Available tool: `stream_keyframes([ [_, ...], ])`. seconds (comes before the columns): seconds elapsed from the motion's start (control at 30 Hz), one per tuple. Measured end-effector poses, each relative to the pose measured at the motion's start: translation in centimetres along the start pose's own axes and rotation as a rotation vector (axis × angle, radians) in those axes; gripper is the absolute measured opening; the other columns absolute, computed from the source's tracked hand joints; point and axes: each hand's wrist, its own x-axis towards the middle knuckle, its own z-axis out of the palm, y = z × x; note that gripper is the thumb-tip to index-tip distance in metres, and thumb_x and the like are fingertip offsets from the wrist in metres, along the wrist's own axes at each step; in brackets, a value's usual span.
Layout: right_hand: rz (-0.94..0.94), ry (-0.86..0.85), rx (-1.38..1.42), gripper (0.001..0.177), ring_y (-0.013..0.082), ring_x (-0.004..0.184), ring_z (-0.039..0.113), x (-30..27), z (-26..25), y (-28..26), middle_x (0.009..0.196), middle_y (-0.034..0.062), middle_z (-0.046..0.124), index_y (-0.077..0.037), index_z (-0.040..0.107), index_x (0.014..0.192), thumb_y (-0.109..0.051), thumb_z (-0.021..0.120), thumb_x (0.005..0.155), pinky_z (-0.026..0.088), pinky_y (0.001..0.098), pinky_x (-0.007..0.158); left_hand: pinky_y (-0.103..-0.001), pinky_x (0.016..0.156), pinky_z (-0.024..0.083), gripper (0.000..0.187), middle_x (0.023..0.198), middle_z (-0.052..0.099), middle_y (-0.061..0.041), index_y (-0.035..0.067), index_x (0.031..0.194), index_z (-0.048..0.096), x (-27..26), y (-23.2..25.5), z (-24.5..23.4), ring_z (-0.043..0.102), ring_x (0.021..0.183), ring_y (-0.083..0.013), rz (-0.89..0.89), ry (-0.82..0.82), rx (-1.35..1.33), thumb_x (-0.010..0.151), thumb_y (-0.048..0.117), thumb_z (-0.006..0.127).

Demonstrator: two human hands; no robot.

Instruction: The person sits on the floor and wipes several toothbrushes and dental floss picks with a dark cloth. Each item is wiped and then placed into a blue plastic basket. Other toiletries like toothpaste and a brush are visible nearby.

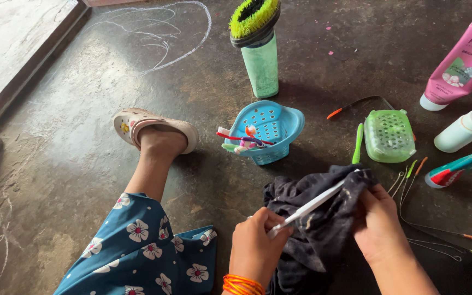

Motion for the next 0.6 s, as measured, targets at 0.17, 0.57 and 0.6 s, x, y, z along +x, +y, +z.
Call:
stream_keyframes([
  [0.17, 0.102, 0.041, -0.003, 0.014, 0.0148, 0.09, 0.069, -0.3, 0.4, 3.1, 0.103, 0.0038, 0.073, -0.007, 0.067, 0.111, -0.01, 0.058, 0.101, 0.057, 0.0321, 0.081, -0.035, 0.065, 0.056, 0.016, 0.076, 0.073, -0.009, 0.008, 0.083, 0.071, 0.5, 1.0, 0.8, 0.074, 0.071, -0.0254, 0.063, 0.143, 0.037, 0.075, 0.017, 0.082],
  [0.57, 0.175, 0.017, -0.073, 0.014, 0.0132, 0.084, 0.069, -0.5, -0.7, 5.0, 0.097, 0.0049, 0.073, -0.005, 0.069, 0.109, -0.01, 0.064, 0.097, 0.056, 0.0293, 0.078, -0.043, 0.065, 0.054, 0.014, 0.087, 0.066, -0.009, 0.007, 0.091, 0.06, 0.2, 0.8, 0.9, 0.068, 0.076, -0.0331, 0.403, 0.187, 0.271, 0.086, 0.012, 0.071],
  [0.6, 0.169, 0.044, -0.042, 0.013, 0.0129, 0.084, 0.069, 0.1, -1.2, 4.7, 0.097, 0.0046, 0.073, -0.006, 0.068, 0.11, -0.013, 0.064, 0.099, 0.056, 0.0294, 0.078, -0.043, 0.065, 0.054, 0.014, 0.087, 0.066, -0.009, 0.007, 0.09, 0.061, 0.3, 0.6, 0.8, 0.068, 0.076, -0.0325, 0.389, 0.18, 0.282, 0.085, 0.014, 0.072],
])
